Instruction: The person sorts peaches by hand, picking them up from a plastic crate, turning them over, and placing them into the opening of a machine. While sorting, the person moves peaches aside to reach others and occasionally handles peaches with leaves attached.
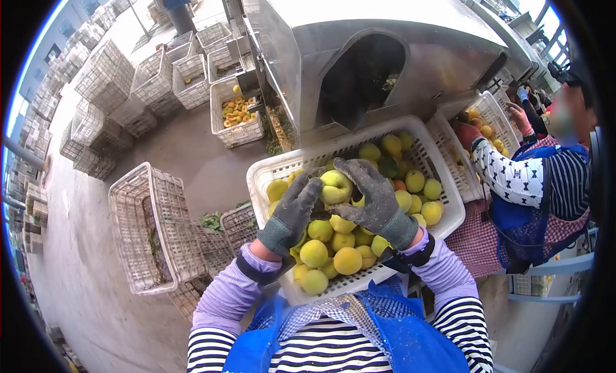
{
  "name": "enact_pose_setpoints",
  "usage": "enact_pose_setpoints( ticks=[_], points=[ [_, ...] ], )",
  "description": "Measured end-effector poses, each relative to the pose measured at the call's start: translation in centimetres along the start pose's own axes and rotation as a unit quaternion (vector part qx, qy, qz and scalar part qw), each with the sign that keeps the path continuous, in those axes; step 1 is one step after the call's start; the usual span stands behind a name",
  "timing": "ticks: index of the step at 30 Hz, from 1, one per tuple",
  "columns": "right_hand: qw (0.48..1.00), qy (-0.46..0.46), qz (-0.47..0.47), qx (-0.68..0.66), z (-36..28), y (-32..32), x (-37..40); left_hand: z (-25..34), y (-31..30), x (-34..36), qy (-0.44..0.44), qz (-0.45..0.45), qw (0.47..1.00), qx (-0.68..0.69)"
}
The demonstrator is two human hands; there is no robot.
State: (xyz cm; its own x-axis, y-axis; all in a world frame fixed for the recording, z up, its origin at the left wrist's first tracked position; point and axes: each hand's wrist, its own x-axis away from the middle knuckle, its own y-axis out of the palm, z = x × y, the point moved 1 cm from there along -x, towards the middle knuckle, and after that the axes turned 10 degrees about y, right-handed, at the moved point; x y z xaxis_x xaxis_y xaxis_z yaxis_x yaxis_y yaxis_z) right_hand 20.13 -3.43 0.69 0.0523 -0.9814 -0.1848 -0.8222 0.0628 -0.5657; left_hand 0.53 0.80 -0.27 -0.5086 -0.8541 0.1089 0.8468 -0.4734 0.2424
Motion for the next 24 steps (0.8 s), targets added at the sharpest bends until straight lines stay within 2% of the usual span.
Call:
enact_pose_setpoints(
  ticks=[2, 3, 5, 6, 8, 11, 14, 17, 20, 23, 24],
  points=[
    [0.997, -0.016, 0.07, 0.012, -0.2, 0.5, 0.2, 0.8, 0.0, 0.1, -0.028, -0.009, 0.998, 0.053],
    [0.998, 0.029, 0.052, -0.003, -1.6, 2.2, 3.3, 0.4, 0.1, 3.8, -0.083, 0.023, 0.993, 0.08],
    [0.996, 0.0, 0.075, 0.038, 0.3, 0.0, 0.9, -0.6, 2.0, 0.2, -0.053, 0.043, 0.989, 0.131],
    [0.996, -0.006, 0.078, 0.038, 1.3, -1.4, -1.0, -0.9, 2.1, -2.3, -0.009, 0.015, 0.992, 0.124],
    [0.996, 0.051, 0.061, -0.036, 1.0, -0.7, -1.1, -0.7, 0.8, -2.2, -0.011, -0.003, 0.997, 0.076],
    [0.994, 0.077, -0.001, -0.074, 0.8, -0.5, -2.1, -0.2, 0.1, -2.1, -0.008, 0.016, 0.998, 0.056],
    [0.991, 0.062, -0.07, -0.098, 0.9, -0.5, -2.7, 0.4, -0.6, -2.2, -0.054, 0.022, 0.994, 0.095],
    [0.995, 0.067, -0.024, -0.068, 0.7, 0.3, -2.1, -0.2, -1.4, -2.1, -0.08, -0.028, 0.982, 0.167],
    [0.985, 0.126, 0.008, -0.114, 0.0, 0.8, -2.1, 0.1, -1.2, -2.2, -0.062, 0.006, 0.985, 0.162],
    [0.988, 0.052, 0.144, 0.031, 0.6, -0.5, -3.2, 2.4, -2.2, -0.9, -0.005, 0.003, 0.995, 0.1],
    [0.986, 0.059, 0.156, 0.028, 0.7, -1.3, -4.0, 2.4, -3.2, -0.4, 0.021, 0.025, 0.995, 0.091]
  ],
)
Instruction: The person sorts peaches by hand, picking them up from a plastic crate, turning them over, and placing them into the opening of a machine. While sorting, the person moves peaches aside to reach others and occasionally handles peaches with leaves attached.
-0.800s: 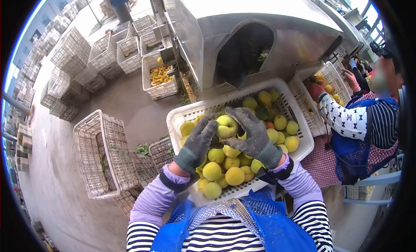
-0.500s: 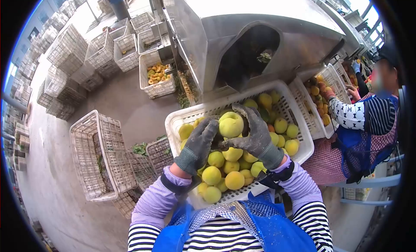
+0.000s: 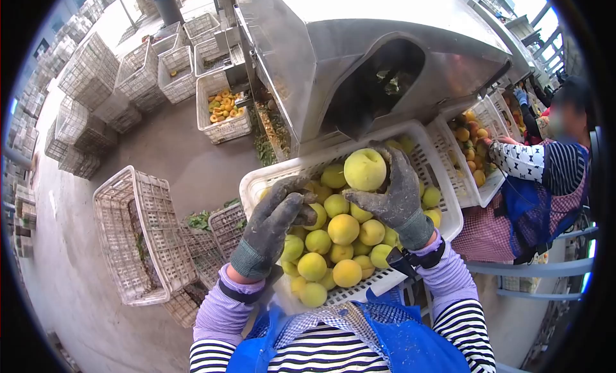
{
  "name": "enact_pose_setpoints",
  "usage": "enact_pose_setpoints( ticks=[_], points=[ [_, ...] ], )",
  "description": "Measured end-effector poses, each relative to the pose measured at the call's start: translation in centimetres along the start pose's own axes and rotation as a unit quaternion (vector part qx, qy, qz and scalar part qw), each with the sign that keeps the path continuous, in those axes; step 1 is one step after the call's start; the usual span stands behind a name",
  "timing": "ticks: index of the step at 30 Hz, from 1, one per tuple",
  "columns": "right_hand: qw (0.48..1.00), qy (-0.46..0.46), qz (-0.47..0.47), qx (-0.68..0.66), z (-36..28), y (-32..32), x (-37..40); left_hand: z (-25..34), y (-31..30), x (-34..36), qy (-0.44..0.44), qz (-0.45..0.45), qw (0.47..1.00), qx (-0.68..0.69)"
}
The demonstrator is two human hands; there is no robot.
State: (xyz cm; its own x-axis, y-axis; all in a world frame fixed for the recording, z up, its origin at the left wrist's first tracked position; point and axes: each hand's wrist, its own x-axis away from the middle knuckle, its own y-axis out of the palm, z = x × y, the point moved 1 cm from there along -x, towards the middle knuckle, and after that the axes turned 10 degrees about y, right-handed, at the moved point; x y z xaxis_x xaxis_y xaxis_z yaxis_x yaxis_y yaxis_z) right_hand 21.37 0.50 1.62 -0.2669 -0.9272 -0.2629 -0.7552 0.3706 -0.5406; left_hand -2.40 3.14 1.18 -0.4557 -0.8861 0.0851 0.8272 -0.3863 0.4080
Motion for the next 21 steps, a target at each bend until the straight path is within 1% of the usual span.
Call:
enact_pose_setpoints(
  ticks=[1, 3, 4, 5, 6, 7, 9, 10, 11, 13, 16, 18, 19, 21],
  points=[
    [0.999, 0.009, -0.001, 0.035, 0.1, -0.5, -1.0, 0.6, -0.8, 0.7, 0.04, 0.016, 0.999, -0.014],
    [0.994, 0.032, 0.002, 0.103, 0.3, -1.3, -3.0, 0.6, -3.2, 1.6, 0.076, 0.063, 0.994, -0.055],
    [0.994, 0.017, 0.016, 0.11, 0.7, -1.0, -4.1, 0.0, -4.6, 1.7, 0.105, 0.083, 0.985, -0.108],
    [0.989, 0.002, 0.022, 0.147, 1.2, -0.5, -5.4, -0.7, -5.8, 1.7, 0.137, 0.105, 0.972, -0.162],
    [0.983, -0.013, 0.028, 0.182, 1.8, 0.0, -6.7, -0.9, -6.1, 1.6, 0.152, 0.128, 0.963, -0.179],
    [0.976, -0.024, 0.031, 0.216, 2.4, 0.6, -7.9, -1.5, -6.2, 1.4, 0.162, 0.135, 0.963, -0.169],
    [0.96, -0.097, 0.079, 0.251, 3.6, 2.9, -11.9, -3.7, -6.4, 1.2, 0.174, 0.146, 0.962, -0.152],
    [0.948, -0.13, 0.104, 0.27, 3.6, 3.3, -12.4, -5.6, -6.6, 0.7, 0.213, 0.157, 0.946, -0.189],
    [0.953, -0.108, 0.107, 0.263, 3.6, 2.7, -12.2, -6.6, -6.6, 0.9, 0.272, 0.143, 0.893, -0.328],
    [0.959, -0.067, 0.114, 0.253, 2.2, 1.2, -11.9, -6.6, -5.8, 1.0, 0.305, 0.115, 0.859, -0.395],
    [0.973, 0.049, -0.006, 0.227, 4.8, -1.3, -6.0, -7.8, -6.8, 1.1, 0.291, 0.156, 0.893, -0.307],
    [0.92, 0.09, -0.116, 0.363, 10.2, 0.3, -2.3, -8.1, -7.1, 1.2, 0.29, 0.164, 0.907, -0.259],
    [0.9, 0.099, -0.122, 0.406, 11.6, 1.7, -1.0, -8.1, -7.1, 1.1, 0.291, 0.163, 0.913, -0.236],
    [0.853, 0.114, -0.133, 0.491, 12.8, 3.9, 0.4, -8.0, -7.0, 1.3, 0.284, 0.148, 0.914, -0.25]
  ],
)
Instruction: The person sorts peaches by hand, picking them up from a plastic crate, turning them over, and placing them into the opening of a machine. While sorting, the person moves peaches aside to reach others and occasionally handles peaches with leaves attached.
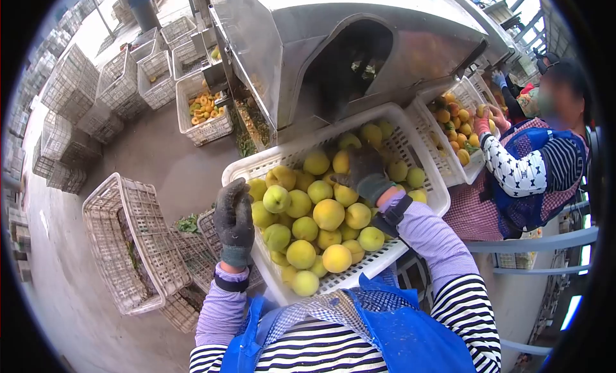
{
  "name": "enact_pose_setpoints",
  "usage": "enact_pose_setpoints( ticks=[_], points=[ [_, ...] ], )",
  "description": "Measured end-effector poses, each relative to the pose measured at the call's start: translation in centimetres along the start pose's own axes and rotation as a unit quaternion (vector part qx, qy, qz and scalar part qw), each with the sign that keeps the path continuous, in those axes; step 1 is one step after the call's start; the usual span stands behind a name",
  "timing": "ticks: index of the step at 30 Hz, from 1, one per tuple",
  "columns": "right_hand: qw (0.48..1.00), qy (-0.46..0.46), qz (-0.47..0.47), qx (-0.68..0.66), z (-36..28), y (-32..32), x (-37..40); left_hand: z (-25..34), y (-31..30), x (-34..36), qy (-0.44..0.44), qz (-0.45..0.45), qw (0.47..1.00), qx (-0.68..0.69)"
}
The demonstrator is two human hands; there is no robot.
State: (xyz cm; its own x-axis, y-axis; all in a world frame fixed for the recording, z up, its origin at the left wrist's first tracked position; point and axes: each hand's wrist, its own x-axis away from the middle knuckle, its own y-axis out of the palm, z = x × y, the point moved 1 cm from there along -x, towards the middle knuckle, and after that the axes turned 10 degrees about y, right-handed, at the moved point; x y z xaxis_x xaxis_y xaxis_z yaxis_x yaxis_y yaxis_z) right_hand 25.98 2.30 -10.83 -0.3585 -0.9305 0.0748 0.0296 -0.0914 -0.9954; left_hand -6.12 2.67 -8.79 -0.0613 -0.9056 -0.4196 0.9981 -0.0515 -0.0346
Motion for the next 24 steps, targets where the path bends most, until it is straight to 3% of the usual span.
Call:
enact_pose_setpoints(
  ticks=[2, 4, 6, 7, 9, 12, 15, 16, 18, 20, 23, 24],
  points=[
    [0.999, 0.008, -0.048, -0.016, 0.0, 0.2, -0.8, 0.2, -0.1, -0.1, 0.003, -0.016, 1.0, -0.005],
    [0.991, -0.006, -0.051, -0.125, 0.1, -0.2, -0.9, 0.6, 0.1, -0.3, 0.003, -0.029, 1.0, -0.005],
    [0.949, -0.049, -0.011, -0.311, 1.6, -0.9, -0.2, 2.8, 0.6, -1.2, -0.074, -0.072, 0.991, 0.084],
    [0.892, -0.069, -0.073, -0.441, 1.2, -2.2, 0.8, 4.7, 0.9, -2.0, -0.123, -0.107, 0.98, 0.111],
    [0.713, -0.098, -0.192, -0.667, 0.4, -6.3, 3.3, 6.1, 2.0, -2.6, -0.183, -0.185, 0.956, 0.133],
    [0.563, -0.099, -0.326, -0.753, -1.3, -8.0, 5.1, 7.5, 3.6, -2.8, -0.228, -0.252, 0.923, 0.182],
    [0.486, -0.094, -0.403, -0.77, -2.9, -9.2, 5.4, 7.1, 4.2, -2.8, -0.077, -0.271, 0.951, 0.125],
    [0.452, -0.09, -0.44, -0.771, -3.3, -9.4, 5.5, 7.2, 4.2, -2.9, -0.072, -0.291, 0.943, 0.144],
    [0.464, -0.05, -0.461, -0.755, -4.1, -9.9, 6.5, 7.9, 4.0, -3.6, -0.064, -0.33, 0.925, 0.179],
    [0.484, -0.057, -0.48, -0.729, -4.5, -9.8, 6.9, 9.6, 4.4, -3.9, -0.112, -0.297, 0.925, 0.208],
    [0.596, -0.052, -0.448, -0.665, -3.2, -9.9, 6.7, 10.8, 4.5, -4.2, -0.185, -0.263, 0.913, 0.252],
    [0.607, -0.062, -0.433, -0.664, -3.1, -10.3, 7.0, 10.3, 4.1, -4.0, -0.157, -0.267, 0.915, 0.259]
  ],
)
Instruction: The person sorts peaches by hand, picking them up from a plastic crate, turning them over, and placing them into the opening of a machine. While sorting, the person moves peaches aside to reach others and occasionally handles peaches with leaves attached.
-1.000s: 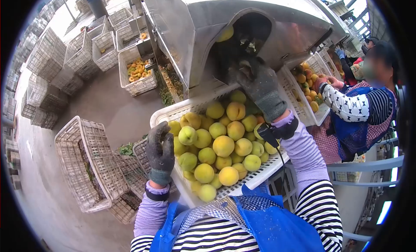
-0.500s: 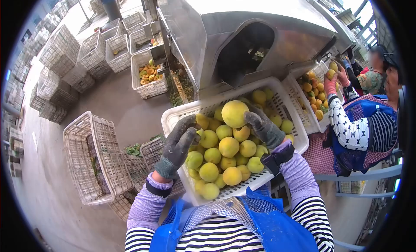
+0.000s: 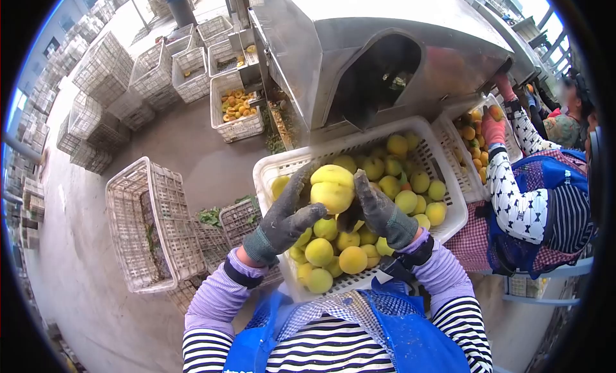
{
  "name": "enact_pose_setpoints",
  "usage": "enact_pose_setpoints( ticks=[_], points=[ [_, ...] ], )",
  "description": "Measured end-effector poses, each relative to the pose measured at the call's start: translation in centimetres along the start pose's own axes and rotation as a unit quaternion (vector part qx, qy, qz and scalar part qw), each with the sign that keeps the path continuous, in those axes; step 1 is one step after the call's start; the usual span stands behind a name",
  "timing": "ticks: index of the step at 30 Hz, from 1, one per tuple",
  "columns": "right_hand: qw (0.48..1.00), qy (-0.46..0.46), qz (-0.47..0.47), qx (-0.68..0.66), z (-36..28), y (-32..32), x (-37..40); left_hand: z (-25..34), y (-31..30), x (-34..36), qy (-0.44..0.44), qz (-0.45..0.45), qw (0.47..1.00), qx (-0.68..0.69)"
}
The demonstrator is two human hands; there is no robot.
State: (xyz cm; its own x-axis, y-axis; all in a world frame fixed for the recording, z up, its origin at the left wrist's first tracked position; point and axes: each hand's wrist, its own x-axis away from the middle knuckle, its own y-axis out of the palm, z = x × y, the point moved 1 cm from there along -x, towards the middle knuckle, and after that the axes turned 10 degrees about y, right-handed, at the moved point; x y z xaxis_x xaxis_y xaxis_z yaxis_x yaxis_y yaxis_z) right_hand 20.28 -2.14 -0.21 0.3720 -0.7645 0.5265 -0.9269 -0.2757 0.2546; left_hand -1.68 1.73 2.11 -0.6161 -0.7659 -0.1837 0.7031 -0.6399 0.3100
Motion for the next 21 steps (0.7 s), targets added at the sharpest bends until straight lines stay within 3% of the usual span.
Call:
enact_pose_setpoints(
  ticks=[3, 5, 6, 7, 9, 10, 11, 14, 18, 21],
  points=[
    [0.997, -0.068, -0.032, -0.02, -1.4, 0.5, 1.5, -0.8, -0.6, -0.2, 0.057, -0.022, 0.997, -0.038],
    [0.98, -0.189, 0.063, 0.016, -1.1, 0.9, 1.1, -0.3, -0.4, -0.7, 0.062, -0.019, 0.992, -0.106],
    [0.962, -0.247, 0.11, 0.036, -1.0, 1.2, 1.0, -0.2, -0.1, -0.8, 0.033, 0.007, 0.997, -0.075],
    [0.909, -0.294, 0.232, 0.182, -1.3, 1.6, 1.7, 0.0, 0.7, -0.4, 0.006, 0.034, 0.998, -0.044],
    [0.788, -0.408, 0.328, 0.326, -1.2, 2.0, 1.6, 1.0, 3.0, 0.0, -0.015, 0.054, 0.998, 0.027],
    [0.712, -0.453, 0.369, 0.388, -0.8, 2.4, 1.8, 0.2, 3.1, 0.4, 0.051, 0.033, 0.993, -0.099],
    [0.773, -0.417, 0.34, 0.335, -0.5, 2.7, 2.2, -0.7, 2.7, 0.4, 0.052, 0.028, 0.995, -0.076],
    [0.786, -0.383, 0.35, 0.335, -1.2, 2.7, 3.2, -1.0, 2.0, 0.2, 0.048, -0.008, 0.997, -0.052],
    [0.758, -0.385, 0.365, 0.38, -1.9, 3.1, 4.0, -1.4, 2.3, 0.2, 0.056, -0.004, 0.997, -0.046],
    [0.721, -0.349, 0.431, 0.414, -2.8, 2.1, 3.7, -1.8, 2.2, 0.3, 0.043, 0.086, 0.987, -0.129]
  ],
)
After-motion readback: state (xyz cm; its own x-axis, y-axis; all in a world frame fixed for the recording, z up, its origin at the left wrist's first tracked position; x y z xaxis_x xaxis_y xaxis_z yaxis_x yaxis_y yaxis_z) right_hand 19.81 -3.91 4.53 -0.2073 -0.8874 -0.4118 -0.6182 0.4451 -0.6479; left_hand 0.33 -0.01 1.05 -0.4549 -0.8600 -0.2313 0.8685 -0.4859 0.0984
